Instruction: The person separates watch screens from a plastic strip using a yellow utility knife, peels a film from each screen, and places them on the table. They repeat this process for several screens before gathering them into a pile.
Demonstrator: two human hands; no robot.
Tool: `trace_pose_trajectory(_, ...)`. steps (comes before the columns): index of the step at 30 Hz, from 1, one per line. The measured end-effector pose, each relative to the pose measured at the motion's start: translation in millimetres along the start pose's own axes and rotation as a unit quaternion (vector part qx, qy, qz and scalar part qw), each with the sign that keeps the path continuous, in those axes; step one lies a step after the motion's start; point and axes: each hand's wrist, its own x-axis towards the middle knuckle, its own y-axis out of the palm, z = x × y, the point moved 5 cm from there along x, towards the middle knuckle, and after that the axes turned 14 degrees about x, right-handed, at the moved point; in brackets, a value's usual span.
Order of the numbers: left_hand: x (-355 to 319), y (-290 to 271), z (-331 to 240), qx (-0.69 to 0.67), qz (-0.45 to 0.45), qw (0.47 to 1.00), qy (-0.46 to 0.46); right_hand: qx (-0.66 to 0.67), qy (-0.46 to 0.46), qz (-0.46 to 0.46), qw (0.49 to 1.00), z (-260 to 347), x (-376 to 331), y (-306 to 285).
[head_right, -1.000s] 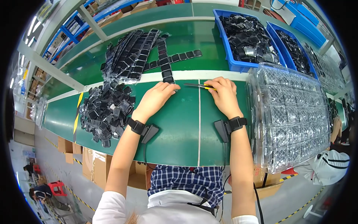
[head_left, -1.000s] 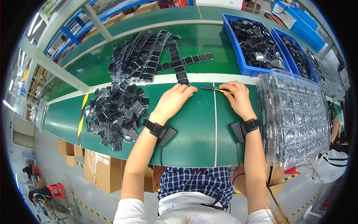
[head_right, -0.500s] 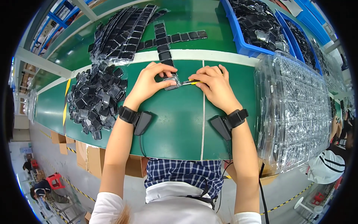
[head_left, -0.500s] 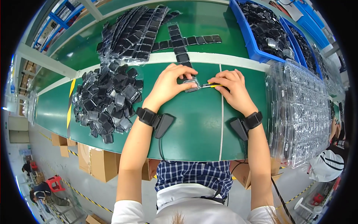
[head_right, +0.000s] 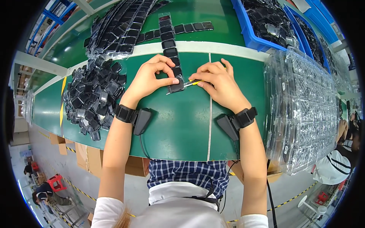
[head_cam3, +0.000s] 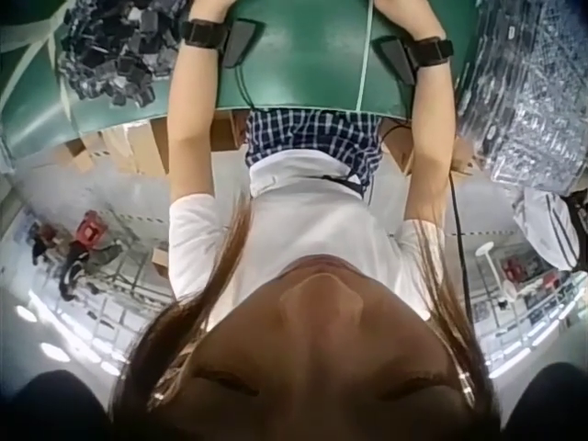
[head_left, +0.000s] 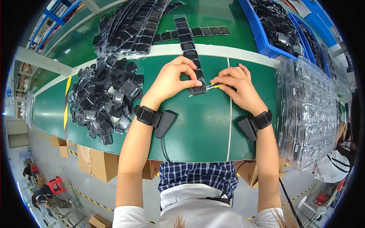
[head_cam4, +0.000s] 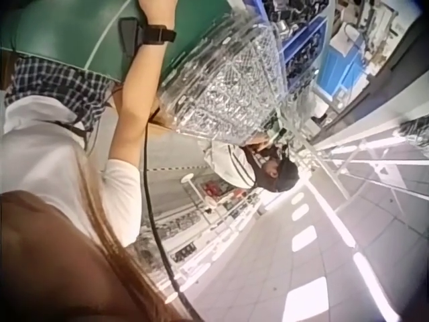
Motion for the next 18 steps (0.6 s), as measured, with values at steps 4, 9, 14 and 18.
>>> trace_pose_trajectory(4, 0, 2, 1, -0.012, 0.009, 1.000, 0.011, 0.005, -0.003, 0.005, 1.000, 3, 5, 7)
trace_pose_trajectory(9, 1, 2, -1, 0.005, 0.006, 0.999, 0.035, -0.017, -0.007, 0.006, 1.000, 2, 5, 8)
trace_pose_trajectory(14, 1, 3, -2, -0.001, 0.006, 1.000, 0.029, -0.019, -0.008, 0.011, 1.000, -1, 3, 0)
trace_pose_trajectory(18, -1, 0, 1, 0.001, 0.003, 0.999, 0.039, -0.016, 0.033, 0.026, 0.999, -12, -6, -23)
